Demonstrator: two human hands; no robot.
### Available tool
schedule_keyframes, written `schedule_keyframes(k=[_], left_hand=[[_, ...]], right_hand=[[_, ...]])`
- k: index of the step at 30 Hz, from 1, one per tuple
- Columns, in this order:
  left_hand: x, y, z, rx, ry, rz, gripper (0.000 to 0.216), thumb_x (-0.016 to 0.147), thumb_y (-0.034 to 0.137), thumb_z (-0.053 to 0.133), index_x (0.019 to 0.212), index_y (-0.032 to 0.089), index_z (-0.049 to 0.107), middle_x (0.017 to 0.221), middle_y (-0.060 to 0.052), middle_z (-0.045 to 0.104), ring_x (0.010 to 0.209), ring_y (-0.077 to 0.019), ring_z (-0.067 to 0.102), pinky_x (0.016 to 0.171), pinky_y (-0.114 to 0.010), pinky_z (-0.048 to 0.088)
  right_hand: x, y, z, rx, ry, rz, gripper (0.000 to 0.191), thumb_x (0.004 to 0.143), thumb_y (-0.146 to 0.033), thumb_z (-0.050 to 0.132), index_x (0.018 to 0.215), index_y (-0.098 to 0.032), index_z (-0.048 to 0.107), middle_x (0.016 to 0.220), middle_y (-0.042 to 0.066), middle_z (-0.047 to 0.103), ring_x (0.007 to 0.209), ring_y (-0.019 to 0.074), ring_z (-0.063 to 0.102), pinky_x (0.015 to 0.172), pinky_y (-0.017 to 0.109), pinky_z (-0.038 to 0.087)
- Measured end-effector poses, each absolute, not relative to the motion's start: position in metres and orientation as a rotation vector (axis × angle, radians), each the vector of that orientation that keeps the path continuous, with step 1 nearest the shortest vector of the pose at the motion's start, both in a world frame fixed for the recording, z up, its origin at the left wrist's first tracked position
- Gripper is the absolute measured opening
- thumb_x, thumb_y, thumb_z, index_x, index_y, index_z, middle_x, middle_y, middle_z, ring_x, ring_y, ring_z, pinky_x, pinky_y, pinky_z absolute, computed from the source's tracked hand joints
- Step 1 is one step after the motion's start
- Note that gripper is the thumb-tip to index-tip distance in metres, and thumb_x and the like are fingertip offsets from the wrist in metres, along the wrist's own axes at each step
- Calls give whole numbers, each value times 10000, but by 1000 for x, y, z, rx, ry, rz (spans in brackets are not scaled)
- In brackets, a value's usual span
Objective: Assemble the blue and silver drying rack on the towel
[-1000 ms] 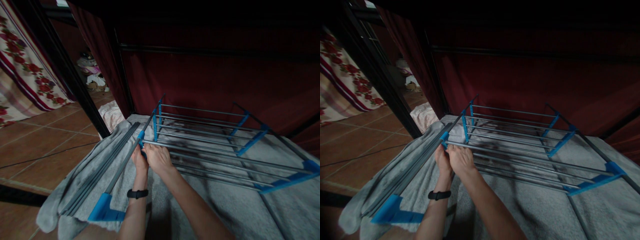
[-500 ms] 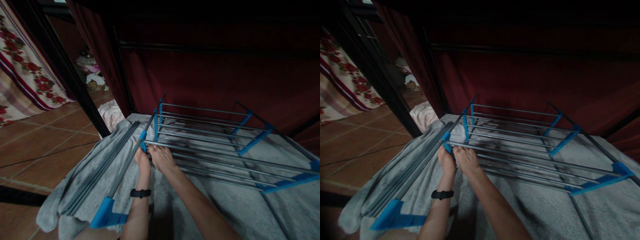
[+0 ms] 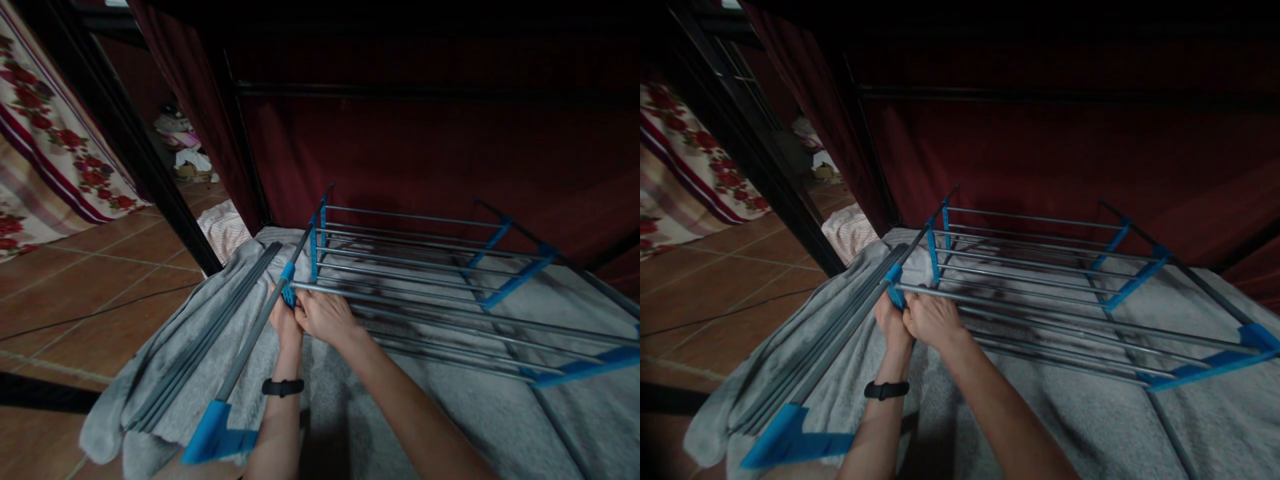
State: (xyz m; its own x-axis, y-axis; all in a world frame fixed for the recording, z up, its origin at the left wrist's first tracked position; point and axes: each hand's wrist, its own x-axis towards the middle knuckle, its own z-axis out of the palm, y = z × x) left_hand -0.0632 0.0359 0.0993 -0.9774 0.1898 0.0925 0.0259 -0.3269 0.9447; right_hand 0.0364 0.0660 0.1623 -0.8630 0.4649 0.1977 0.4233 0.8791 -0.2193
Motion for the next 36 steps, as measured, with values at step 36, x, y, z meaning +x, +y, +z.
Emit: schedule_keyframes(k=[36], left_hand=[[-70, 46, 79, 203, 1622, 2451, 451, 765, 620, 636, 651, 201, 516, 610, 54, 462, 605, -106, 420, 591, -259, 439]], right_hand=[[32, 63, 147, -706, -2769, 112, 282, 1001, -338, 459, 1226, -199, 556, 1130, 101, 740, 988, 223, 705, 823, 331, 529]])
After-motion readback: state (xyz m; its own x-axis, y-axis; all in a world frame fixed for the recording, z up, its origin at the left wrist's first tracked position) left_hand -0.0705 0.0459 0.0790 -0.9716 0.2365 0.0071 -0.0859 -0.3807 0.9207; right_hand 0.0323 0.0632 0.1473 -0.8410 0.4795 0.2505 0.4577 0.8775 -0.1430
